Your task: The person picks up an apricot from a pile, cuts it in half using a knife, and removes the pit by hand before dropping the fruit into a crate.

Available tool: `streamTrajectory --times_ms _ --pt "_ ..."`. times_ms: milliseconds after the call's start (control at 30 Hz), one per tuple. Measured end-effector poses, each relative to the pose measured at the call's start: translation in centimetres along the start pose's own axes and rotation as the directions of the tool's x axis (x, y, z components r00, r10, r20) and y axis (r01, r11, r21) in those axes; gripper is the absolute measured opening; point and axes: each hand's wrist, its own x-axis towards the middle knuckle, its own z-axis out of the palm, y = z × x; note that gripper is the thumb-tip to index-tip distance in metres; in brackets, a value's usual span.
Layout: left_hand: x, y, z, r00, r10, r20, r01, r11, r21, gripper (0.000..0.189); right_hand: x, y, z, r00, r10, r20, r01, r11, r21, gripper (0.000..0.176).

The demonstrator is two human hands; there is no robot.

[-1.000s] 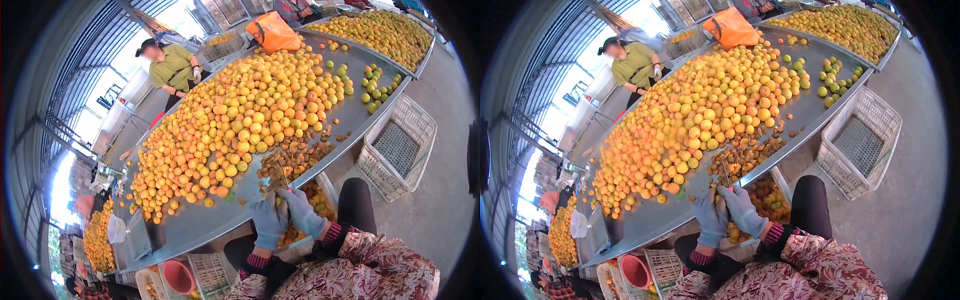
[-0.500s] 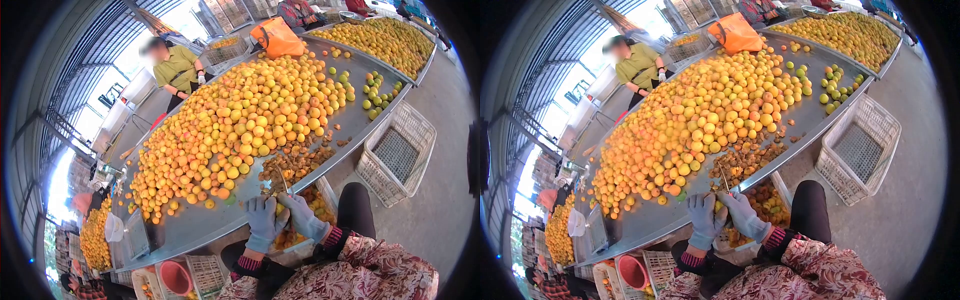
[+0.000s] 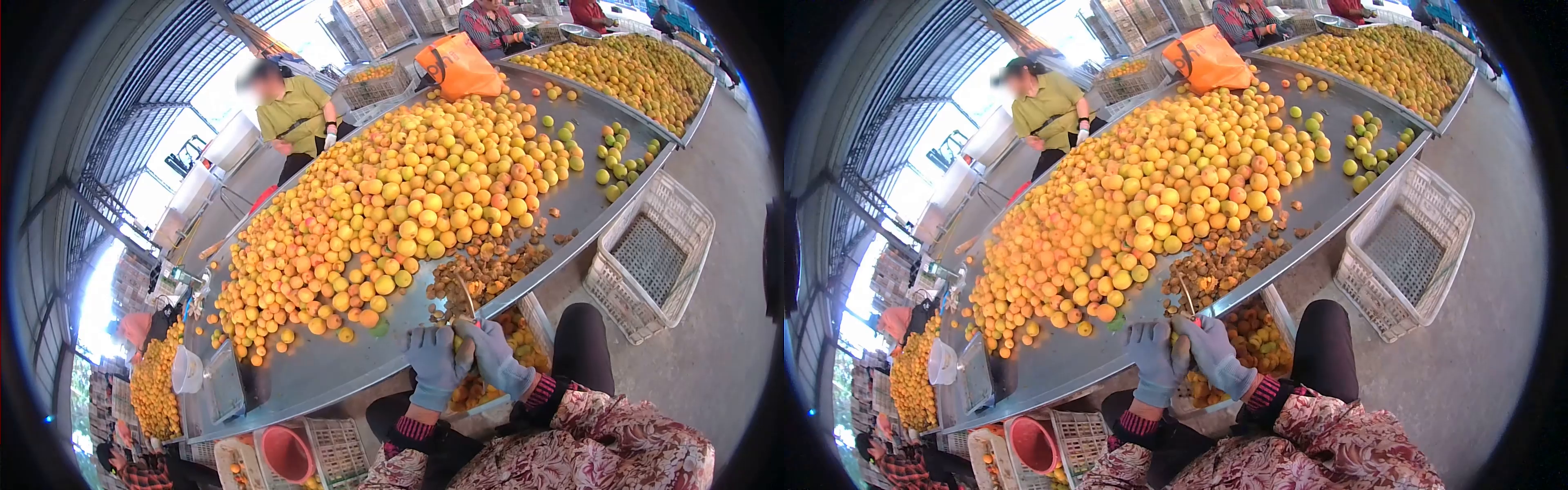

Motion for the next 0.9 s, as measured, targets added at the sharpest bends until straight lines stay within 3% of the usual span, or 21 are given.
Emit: streamTrajectory --times_ms 67,200,267,433,500,633,700,800,833,867,900 --pt "-0.2 -0.5 0.1 1.0 0.016 -0.013 -0.017 0.999 -0.038 0.031 -0.2 -0.7 0.0 0.983 0.162 0.091 -0.163 0.987 0.003 0.027" --pt "0.0 -1.2 0.2 0.999 0.035 -0.001 -0.035 0.998 -0.055 0.026 0.4 -0.4 0.0 0.961 0.254 0.113 -0.247 0.966 -0.077 0.028" --pt "0.5 -0.9 0.4 0.999 -0.029 -0.013 0.028 0.999 -0.037 0.025 1.4 0.7 0.9 0.998 0.045 -0.034 -0.043 0.998 0.046 0.027" --pt "-0.2 0.2 2.2 0.954 -0.276 -0.116 0.26 0.957 -0.131 0.021 2.0 -0.3 1.8 0.993 -0.073 -0.097 0.074 0.997 -0.002 0.026" --pt "-0.2 0.5 2.0 0.869 -0.476 0.133 0.493 0.815 -0.303 0.023 2.3 -0.4 2.0 0.991 -0.094 -0.091 0.093 0.996 -0.015 0.027" --pt "-0.3 1.3 3.3 0.826 -0.563 -0.012 0.513 0.762 -0.394 0.02 2.8 0.2 1.7 0.973 -0.225 -0.056 0.208 0.954 -0.218 0.022" --pt "-0.3 1.1 3.4 0.889 -0.446 -0.098 0.413 0.877 -0.247 0.019 3.4 0.5 1.6 0.954 -0.298 -0.034 0.277 0.918 -0.286 0.025" --pt "0.8 1.4 2.6 0.827 -0.56 0.046 0.535 0.762 -0.365 0.028 3.7 0.2 1.4 0.947 -0.32 -0.006 0.293 0.874 -0.387 0.022" --pt "0.0 0.4 3.7 0.826 -0.561 0.053 0.539 0.76 -0.365 0.028 3.7 -0.4 1.3 0.901 -0.422 0.101 0.399 0.714 -0.576 0.022" --pt "-1.4 -1.3 6.0 0.697 -0.679 0.231 0.604 0.382 -0.7 0.029 3.7 -1.0 1.1 0.843 -0.486 0.229 0.483 0.499 -0.719 0.021" --pt "-2.1 -2.2 7.2 0.58 -0.679 0.45 0.534 -0.101 -0.84 0.031 3.8 -1.5 0.8 0.802 -0.473 0.366 0.548 0.335 -0.767 0.016"
